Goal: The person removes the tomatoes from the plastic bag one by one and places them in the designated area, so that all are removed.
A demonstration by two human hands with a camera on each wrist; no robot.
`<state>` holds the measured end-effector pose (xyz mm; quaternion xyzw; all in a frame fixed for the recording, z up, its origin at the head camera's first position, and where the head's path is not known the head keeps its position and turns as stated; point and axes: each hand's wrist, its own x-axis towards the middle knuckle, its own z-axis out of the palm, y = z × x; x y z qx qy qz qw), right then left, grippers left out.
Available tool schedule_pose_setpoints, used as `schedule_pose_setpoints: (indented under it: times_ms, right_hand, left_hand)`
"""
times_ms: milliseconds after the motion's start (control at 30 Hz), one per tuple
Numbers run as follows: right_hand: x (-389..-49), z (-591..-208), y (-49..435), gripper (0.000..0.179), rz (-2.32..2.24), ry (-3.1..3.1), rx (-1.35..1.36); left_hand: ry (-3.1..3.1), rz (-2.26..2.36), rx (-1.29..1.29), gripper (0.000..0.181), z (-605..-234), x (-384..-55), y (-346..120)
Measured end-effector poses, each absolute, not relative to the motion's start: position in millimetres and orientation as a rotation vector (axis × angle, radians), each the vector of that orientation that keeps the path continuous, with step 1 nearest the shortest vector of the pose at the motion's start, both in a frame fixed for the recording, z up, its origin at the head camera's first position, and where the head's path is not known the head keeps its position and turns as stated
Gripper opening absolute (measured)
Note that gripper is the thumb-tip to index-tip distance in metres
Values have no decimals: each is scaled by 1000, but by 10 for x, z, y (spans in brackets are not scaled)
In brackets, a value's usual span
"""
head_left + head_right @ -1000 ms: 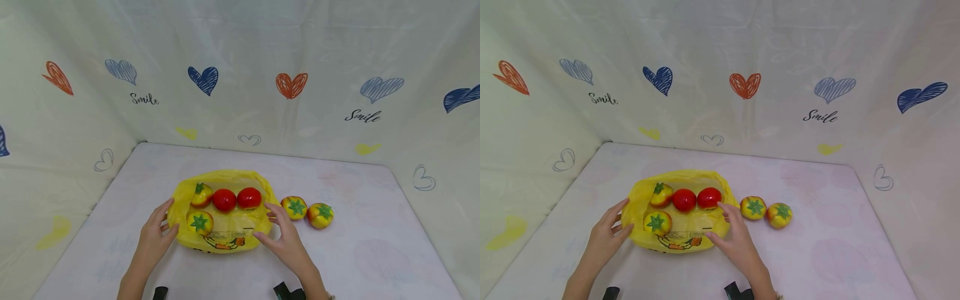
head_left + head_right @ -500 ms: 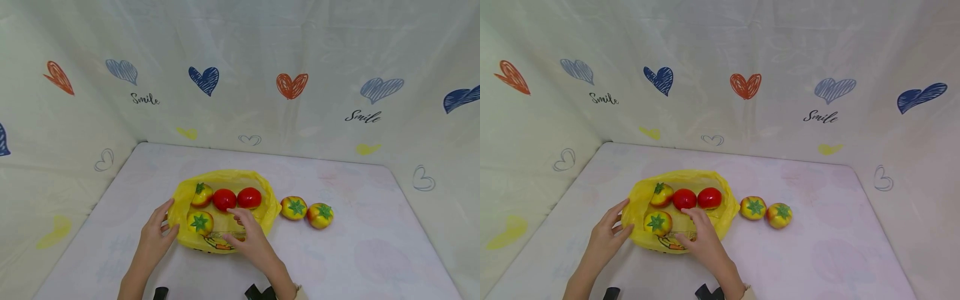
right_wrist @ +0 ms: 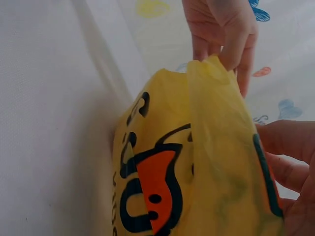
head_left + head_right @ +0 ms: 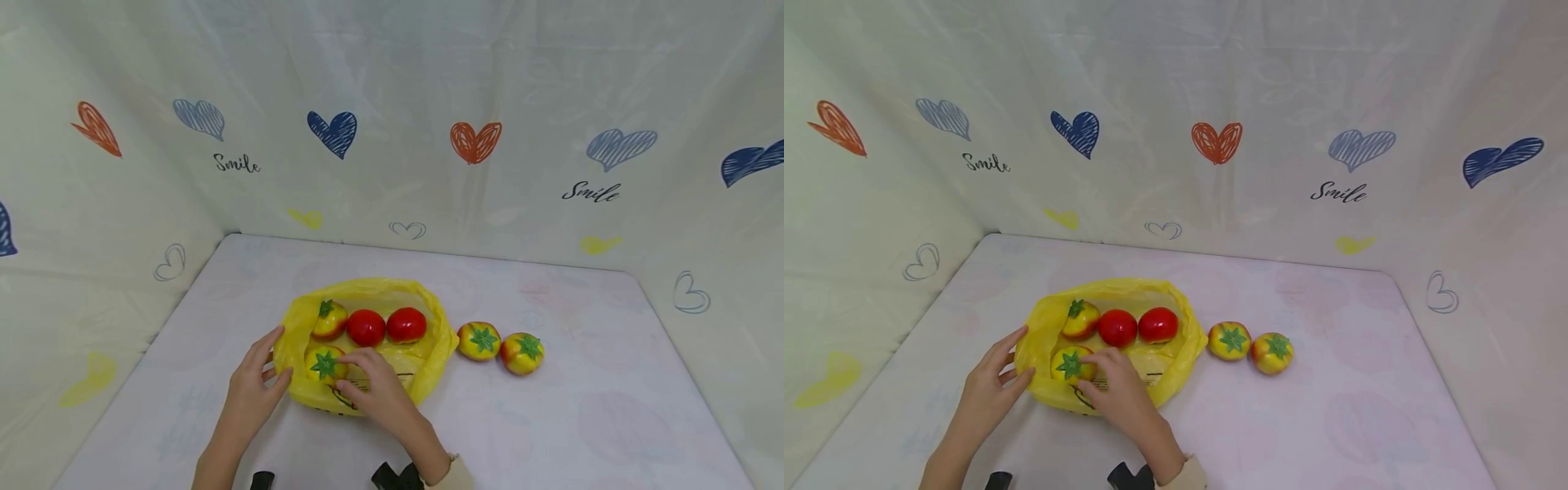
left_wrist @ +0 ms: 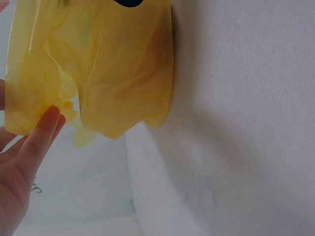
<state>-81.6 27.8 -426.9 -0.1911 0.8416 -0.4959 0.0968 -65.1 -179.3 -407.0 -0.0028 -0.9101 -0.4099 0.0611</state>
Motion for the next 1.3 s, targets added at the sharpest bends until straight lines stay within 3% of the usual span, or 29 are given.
schedule_pose_setpoints:
  times_ms: [467,1300]
  right_hand:
    - [-925,-4347,67,45,-1352,2563,-451]
    - [-1056,-4513,-88,59,-1184,2590,-514]
  left_hand:
    - [-2730,-1227,-42,65,-4067,-643,-1783]
    - [-2730,-1242,-55,65,-4052,-635,-1763]
